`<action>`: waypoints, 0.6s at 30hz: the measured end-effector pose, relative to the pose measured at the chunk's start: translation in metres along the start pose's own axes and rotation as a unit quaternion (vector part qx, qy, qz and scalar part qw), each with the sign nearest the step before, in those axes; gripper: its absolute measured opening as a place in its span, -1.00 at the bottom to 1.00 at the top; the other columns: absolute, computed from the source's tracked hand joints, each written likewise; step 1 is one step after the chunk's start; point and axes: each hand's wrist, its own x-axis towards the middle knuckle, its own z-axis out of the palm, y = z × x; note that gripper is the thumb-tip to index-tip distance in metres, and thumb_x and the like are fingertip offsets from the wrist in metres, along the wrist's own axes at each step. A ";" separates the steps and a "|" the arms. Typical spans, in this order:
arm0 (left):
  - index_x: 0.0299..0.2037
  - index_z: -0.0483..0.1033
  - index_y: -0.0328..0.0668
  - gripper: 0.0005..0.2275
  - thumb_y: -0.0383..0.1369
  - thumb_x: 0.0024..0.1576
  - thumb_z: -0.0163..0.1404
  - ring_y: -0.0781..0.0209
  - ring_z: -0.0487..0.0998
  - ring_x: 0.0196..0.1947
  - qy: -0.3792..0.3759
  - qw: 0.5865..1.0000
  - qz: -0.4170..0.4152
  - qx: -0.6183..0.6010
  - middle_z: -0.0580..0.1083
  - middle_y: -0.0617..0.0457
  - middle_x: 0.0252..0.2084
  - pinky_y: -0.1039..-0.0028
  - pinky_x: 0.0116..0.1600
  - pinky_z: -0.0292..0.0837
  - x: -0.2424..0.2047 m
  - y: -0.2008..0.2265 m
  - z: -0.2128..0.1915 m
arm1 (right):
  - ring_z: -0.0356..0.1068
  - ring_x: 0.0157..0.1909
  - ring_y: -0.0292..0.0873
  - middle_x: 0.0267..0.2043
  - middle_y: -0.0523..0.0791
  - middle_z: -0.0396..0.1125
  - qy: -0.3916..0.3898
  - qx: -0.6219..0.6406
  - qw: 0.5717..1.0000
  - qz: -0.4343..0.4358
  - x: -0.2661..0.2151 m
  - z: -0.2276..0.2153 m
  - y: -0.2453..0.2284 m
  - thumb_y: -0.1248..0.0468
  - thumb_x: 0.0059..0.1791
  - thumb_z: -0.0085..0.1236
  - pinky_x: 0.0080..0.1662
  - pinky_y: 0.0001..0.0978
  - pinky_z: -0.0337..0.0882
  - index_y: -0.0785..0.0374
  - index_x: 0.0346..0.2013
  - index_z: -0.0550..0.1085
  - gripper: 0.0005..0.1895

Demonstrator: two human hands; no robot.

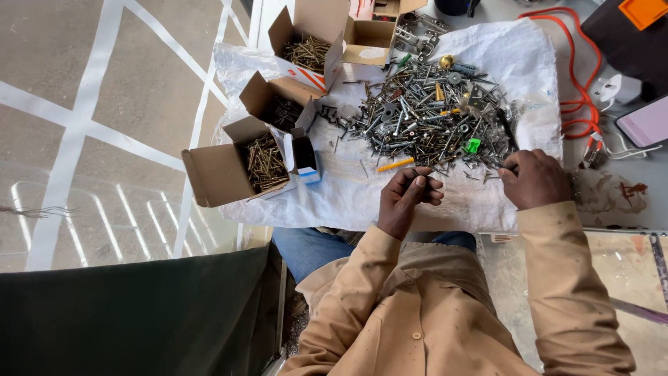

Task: Sort mixed screws and nails from a pile into separate cardboard boxes

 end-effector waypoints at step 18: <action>0.06 0.41 -0.50 -0.80 -0.47 0.33 -0.10 0.00 0.68 -0.30 0.021 1.000 0.006 0.020 0.56 -0.34 -0.24 0.27 -0.18 0.69 0.003 -0.003 -0.002 | 0.49 -0.07 0.01 -0.22 -0.12 0.46 0.044 0.200 0.979 0.014 -0.006 0.001 0.012 0.10 0.15 0.07 -0.05 -0.04 0.46 -0.02 0.00 0.48 -0.84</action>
